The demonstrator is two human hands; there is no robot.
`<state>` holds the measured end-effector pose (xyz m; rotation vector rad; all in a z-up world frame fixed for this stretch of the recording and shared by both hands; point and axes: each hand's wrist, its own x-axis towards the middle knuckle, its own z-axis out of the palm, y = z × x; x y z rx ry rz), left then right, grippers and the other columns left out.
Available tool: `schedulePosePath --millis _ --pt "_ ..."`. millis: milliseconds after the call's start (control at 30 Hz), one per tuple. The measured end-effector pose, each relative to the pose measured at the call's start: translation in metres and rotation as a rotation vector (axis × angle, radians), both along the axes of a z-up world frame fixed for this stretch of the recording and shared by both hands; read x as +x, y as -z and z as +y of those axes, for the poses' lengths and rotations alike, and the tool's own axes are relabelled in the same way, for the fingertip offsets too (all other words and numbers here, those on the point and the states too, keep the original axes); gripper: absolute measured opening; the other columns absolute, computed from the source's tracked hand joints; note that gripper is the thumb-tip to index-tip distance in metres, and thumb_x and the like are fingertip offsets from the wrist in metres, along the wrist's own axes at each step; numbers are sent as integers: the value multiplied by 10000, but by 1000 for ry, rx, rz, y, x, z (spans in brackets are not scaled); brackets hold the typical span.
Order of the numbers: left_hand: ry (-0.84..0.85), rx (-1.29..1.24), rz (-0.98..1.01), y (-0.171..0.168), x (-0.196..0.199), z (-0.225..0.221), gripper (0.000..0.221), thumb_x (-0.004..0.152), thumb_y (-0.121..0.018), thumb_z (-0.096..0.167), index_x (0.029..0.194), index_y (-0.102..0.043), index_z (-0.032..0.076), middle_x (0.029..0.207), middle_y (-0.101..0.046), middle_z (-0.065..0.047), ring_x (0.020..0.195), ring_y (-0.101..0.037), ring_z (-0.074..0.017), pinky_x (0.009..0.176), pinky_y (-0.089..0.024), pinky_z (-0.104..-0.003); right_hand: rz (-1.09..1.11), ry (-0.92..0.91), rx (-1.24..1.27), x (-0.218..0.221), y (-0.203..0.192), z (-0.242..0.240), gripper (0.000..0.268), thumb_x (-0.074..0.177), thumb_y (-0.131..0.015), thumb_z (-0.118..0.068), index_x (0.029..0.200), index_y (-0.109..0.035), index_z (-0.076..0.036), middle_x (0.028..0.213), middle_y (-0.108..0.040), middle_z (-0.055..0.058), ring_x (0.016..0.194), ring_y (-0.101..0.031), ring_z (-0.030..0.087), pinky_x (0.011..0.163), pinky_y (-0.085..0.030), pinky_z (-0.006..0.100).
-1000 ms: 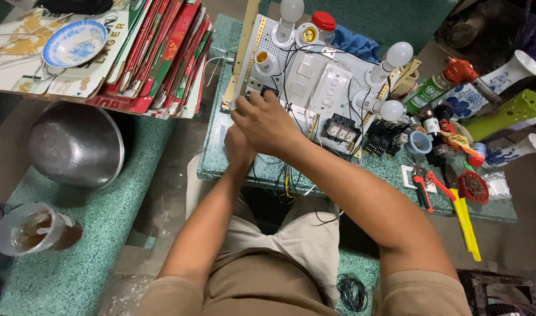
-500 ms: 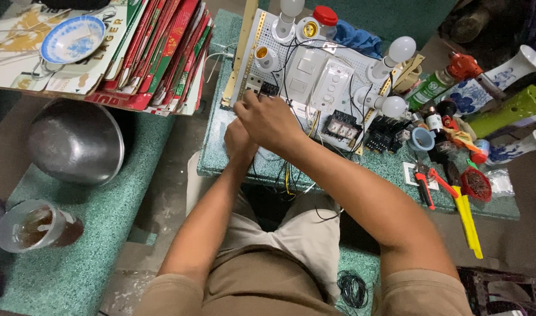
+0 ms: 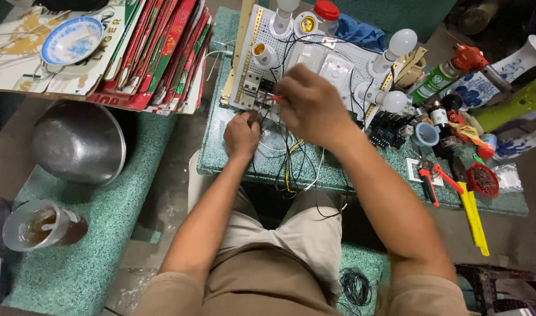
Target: Wiring an electrical board by securing wires into terminals using a manual screwdriver.
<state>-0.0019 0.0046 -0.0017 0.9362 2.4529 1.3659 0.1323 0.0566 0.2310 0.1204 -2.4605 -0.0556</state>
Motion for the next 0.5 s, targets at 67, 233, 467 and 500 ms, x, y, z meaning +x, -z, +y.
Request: schedulePosePath --millis 67,233,467,500 --pt "-2 7 6 -3 1 -4 159 871 -635 197 885 -719 62 874 -688 -158 902 -722 -412 784 -590 -535 48 -7 -80 27 -10 -1 133 858 -701 -69 984 -723 -103 919 -624 89 697 -671 263 634 -546 317" --pt "-31 47 19 -12 3 -9 136 859 -657 196 848 -704 68 834 -667 -144 867 -722 -387 755 -591 -503 138 19 -226 92 -14 -5 104 872 -728 -60 971 -732 -92 900 -631 99 807 -685 329 739 -574 386" --pt "-45 64 35 -6 2 -4 187 858 -687 264 797 -695 87 791 -659 -122 817 -719 -380 704 -585 -502 138 172 -441 153 3 -16 178 839 -677 23 959 -754 -83 865 -692 122 756 -656 309 690 -532 399" --pt "-46 53 42 -2 1 -2 197 863 -695 280 798 -702 94 788 -662 -113 814 -723 -371 702 -587 -498 140 199 -474 158 6 -19 187 832 -704 20 958 -767 -103 877 -704 110 746 -663 298 672 -524 394"
